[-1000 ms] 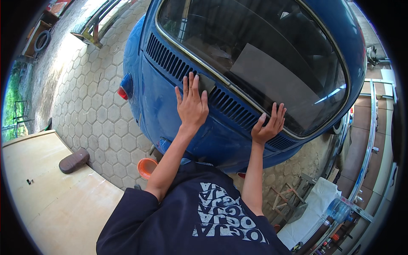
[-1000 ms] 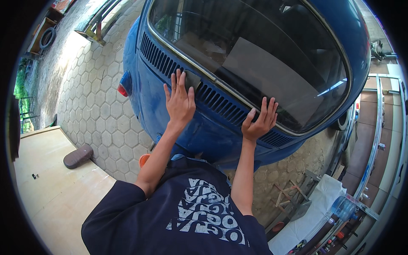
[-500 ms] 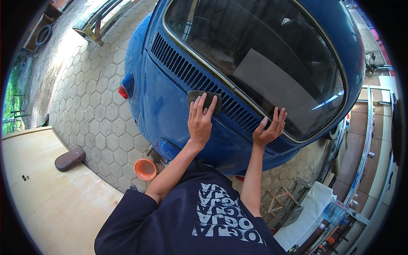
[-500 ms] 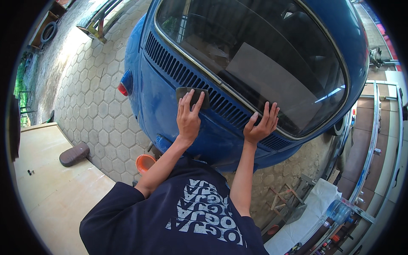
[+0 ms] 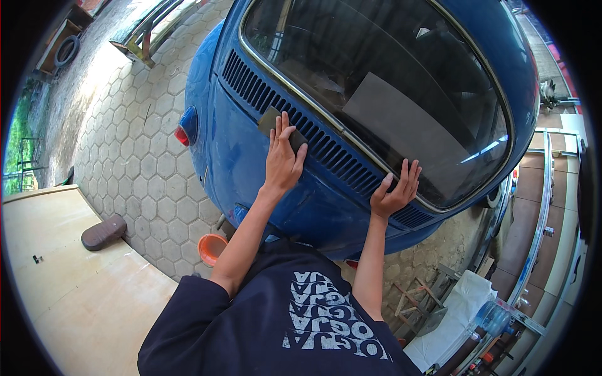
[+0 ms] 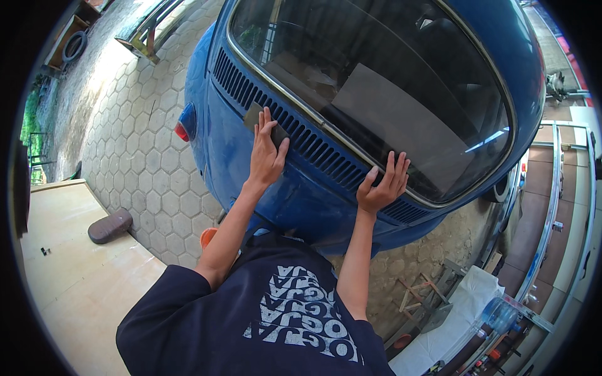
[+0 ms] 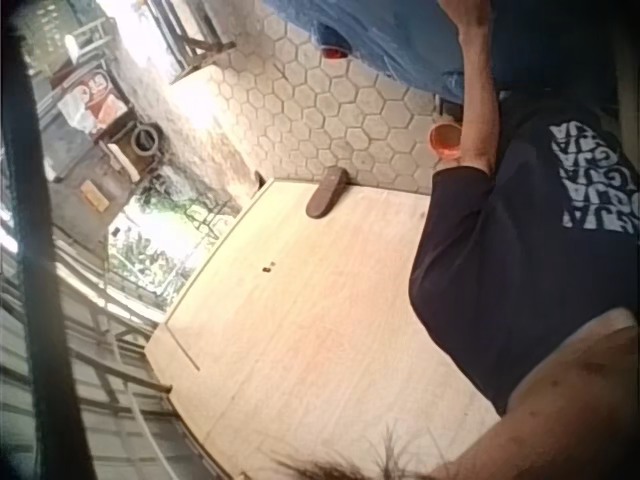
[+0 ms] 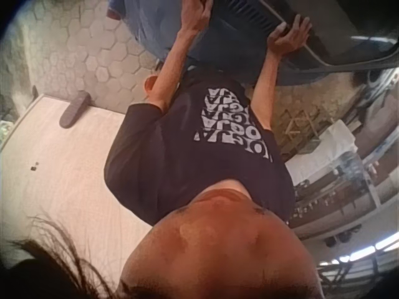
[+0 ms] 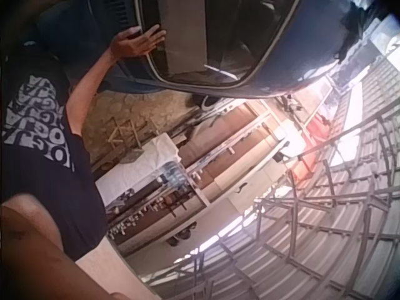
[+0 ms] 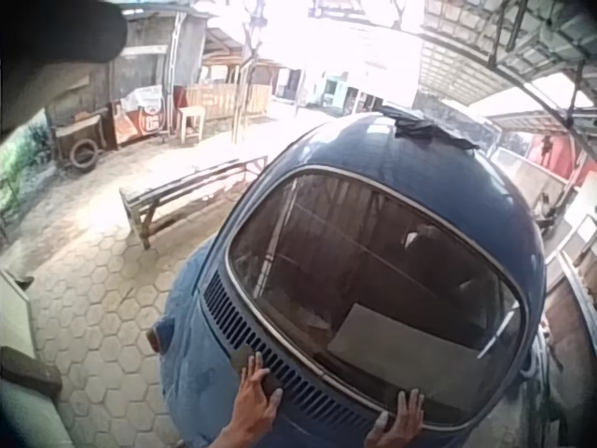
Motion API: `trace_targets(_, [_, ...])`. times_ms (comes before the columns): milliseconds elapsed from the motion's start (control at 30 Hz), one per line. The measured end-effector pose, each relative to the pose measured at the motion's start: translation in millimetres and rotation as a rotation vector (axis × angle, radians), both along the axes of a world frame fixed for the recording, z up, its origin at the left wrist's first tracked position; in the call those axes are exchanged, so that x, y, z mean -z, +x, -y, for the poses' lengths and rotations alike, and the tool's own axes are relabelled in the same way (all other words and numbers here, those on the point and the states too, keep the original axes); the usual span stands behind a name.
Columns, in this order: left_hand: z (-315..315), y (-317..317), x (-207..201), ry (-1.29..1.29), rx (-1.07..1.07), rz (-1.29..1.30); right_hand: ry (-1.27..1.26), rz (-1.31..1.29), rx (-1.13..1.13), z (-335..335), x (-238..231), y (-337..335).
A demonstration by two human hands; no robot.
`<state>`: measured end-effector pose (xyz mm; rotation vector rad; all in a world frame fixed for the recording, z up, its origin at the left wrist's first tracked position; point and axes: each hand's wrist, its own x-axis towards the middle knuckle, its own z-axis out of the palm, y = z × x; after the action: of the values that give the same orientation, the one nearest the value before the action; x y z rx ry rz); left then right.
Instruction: The person dips sandpaper into a bucket of water and rubs the rear panel of a car with the sandpaper.
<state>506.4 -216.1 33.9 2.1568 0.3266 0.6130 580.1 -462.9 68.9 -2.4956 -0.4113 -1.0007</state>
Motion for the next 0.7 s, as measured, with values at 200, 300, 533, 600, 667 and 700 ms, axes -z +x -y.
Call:
trace_targets(200, [-27, 11, -5, -0.208, -0.159, 0.025, 0.000, -0.003, -0.007, -1, -2, -1])
trace_targets(300, [-26, 16, -6, -0.151, -0.185, -0.094, -0.004, -0.002, 0.002, 1, 0, -1])
trace_targets(533, [-19, 30, 16, -0.138, -0.485, -0.156, -0.007, -0.002, -0.001, 1, -1, -4])
trace_targets(600, [-24, 45, 7, -0.078, -0.547, -0.218, -0.002, 0.005, -0.003, -2, 0, -2])
trace_targets(667, [-21, 56, -13, 0.093, -0.371, -0.143, 0.000, 0.007, -0.007, -4, -1, 0])
trace_targets(700, [-16, 64, -27, 0.126, -0.292, -0.082, 0.002, 0.013, -0.016, -4, -2, -1])
